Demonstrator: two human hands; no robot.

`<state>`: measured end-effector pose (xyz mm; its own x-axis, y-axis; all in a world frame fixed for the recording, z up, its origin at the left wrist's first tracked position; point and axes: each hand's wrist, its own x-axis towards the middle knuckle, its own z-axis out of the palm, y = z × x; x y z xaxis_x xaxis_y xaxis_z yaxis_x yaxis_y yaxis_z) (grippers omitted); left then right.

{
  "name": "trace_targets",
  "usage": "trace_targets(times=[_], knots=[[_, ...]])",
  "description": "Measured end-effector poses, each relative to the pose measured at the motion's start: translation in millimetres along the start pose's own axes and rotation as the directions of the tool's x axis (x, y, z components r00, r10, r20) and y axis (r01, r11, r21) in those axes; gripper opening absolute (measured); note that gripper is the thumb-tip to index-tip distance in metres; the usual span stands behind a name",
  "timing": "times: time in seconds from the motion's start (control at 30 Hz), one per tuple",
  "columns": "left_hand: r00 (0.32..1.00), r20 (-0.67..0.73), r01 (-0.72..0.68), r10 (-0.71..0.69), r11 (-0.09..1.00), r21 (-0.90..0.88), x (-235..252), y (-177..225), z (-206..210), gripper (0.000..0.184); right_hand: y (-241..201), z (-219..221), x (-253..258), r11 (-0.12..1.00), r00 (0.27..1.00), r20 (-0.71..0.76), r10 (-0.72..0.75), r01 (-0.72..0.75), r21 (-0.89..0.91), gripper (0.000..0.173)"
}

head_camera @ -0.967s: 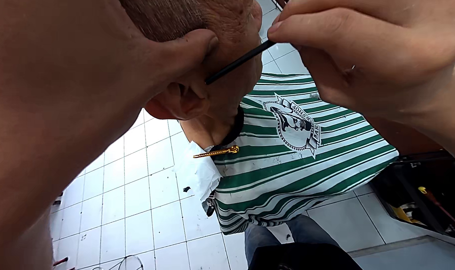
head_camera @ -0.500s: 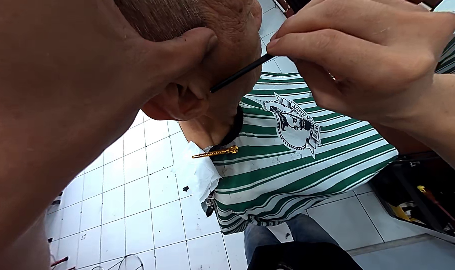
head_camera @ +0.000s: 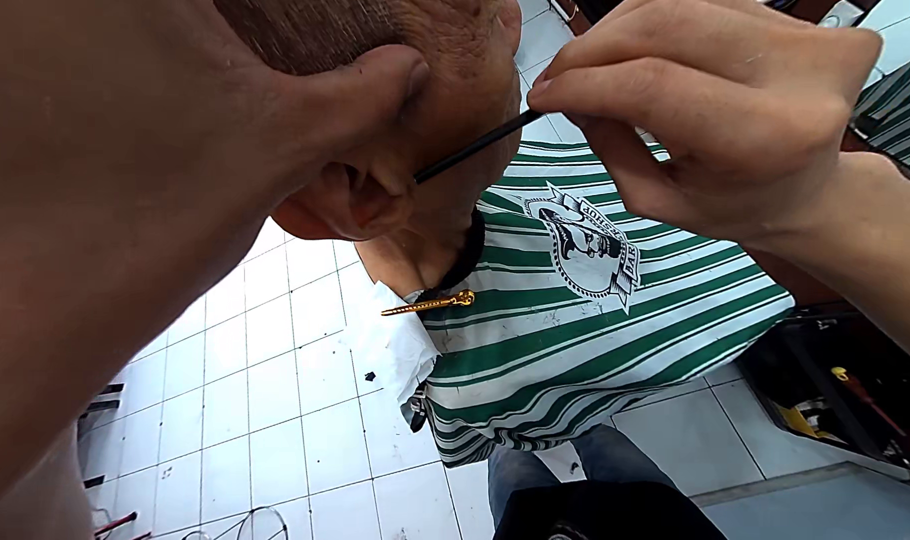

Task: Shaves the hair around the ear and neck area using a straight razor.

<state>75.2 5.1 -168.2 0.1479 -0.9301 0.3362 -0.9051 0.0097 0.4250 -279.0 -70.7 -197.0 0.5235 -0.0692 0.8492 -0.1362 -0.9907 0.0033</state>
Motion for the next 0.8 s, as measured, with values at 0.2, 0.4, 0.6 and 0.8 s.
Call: trace_targets(times=[0.2,0.4,0.6,0.8], knots=[[0.941,-0.170,-0.306,0.291,0.950,-0.069,6.5,-88.5,14.2,0.028,-0.5,2.4,-1.5,1.000,1.000,0.001,0.017,-0.017,0.009,0.020],[0.953,0.262,-0.237,0.152,0.913,0.332,25.5,100.4,-46.2,0.040,-7.0,6.6,-12.7,0.997,0.998,0.050,0.030,-0.034,0.071,0.021],[0.949,0.230,-0.266,0.215,0.937,0.224,28.5,92.3,-41.9,0.039,-34.2,16.3,-24.6,0.975,0.991,-0.018,0.130,-0.124,0.182,0.020],[0.938,0.129,-0.346,0.321,0.863,0.369,24.6,81.5,-41.7,0.039,-108.9,60.4,-29.7,0.995,0.998,0.027,0.050,-0.052,0.088,0.021]])
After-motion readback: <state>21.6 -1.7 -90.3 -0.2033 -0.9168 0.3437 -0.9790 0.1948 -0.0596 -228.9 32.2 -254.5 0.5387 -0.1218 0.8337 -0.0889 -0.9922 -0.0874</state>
